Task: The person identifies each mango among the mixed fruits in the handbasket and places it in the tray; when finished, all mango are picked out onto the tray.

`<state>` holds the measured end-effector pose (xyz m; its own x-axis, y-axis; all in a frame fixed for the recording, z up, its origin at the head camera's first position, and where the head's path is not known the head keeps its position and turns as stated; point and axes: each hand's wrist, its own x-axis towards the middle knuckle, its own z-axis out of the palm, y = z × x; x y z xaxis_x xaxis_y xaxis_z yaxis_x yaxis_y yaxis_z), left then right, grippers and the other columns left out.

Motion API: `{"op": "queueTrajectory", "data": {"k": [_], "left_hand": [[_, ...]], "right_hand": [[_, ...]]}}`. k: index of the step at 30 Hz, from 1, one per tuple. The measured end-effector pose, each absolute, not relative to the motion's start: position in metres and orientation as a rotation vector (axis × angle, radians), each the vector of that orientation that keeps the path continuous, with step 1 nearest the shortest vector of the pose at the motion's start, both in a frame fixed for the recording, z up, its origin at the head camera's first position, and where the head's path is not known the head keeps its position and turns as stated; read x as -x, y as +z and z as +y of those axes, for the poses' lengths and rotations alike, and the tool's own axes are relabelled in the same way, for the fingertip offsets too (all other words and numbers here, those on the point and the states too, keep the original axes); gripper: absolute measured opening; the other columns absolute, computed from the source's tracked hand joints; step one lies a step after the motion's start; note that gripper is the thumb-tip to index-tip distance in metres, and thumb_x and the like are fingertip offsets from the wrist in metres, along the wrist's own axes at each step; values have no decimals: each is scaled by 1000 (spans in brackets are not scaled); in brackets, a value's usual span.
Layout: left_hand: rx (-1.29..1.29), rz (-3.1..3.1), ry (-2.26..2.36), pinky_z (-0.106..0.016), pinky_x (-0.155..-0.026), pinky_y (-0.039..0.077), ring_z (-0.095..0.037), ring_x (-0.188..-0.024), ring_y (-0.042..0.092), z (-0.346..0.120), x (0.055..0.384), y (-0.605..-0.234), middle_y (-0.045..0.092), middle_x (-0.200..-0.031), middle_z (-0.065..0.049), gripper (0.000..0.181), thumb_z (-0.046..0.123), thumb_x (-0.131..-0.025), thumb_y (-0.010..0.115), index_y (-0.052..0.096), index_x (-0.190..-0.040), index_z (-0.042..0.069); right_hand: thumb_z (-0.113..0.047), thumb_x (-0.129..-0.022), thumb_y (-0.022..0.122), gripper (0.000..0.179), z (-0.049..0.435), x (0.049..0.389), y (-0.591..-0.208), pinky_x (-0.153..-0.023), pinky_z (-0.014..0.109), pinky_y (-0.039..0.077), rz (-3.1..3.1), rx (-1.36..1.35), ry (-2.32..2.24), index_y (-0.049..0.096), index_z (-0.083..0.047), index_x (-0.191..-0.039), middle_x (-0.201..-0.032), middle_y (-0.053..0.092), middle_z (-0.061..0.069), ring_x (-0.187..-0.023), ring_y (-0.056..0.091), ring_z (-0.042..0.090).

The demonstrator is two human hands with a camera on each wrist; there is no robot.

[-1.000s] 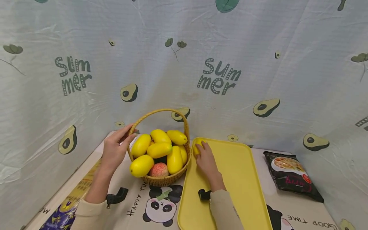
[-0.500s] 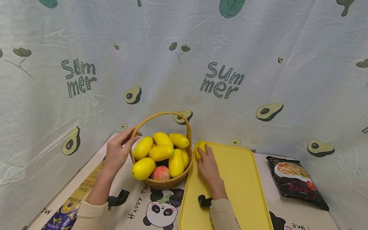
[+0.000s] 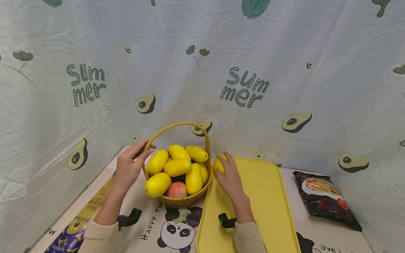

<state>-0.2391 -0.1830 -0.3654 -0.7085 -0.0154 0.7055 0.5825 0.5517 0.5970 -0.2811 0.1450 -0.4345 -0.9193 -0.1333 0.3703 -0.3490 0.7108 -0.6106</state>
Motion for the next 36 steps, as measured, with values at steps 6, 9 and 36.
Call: {"op": "queueTrajectory", "data": {"k": [6,9,36], "left_hand": [[458,-2120,-1127,-2,-87,47,-20,-101,69,-183,238,-363,73,-113,-7,44,6,-93,67,62,-136,11],[463,-2122,-1123,-2,-87,47,-19,-102,69,-184,238,-362,73,-113,-7,43,7,-93,67,62,-136,11],[522,-2089,-1126,-2,-88,47,-29,-102,70,-185,239,-365,73,-111,-11,42,8,-95,65,61,-137,12]], "right_hand": [[-8,-90,66,52,120,262,-412,-107,59,45,-2470,-584,1032,55,-11,-141,-157,39,12,-145,36,36],[-11,-89,70,54,104,250,-402,-108,55,46,-2445,-705,975,56,-14,-141,-158,39,8,-147,36,32],[-20,-85,78,61,4,210,-428,-107,42,50,-2329,-1229,781,52,-21,-140,-149,47,5,-139,48,20]]}}
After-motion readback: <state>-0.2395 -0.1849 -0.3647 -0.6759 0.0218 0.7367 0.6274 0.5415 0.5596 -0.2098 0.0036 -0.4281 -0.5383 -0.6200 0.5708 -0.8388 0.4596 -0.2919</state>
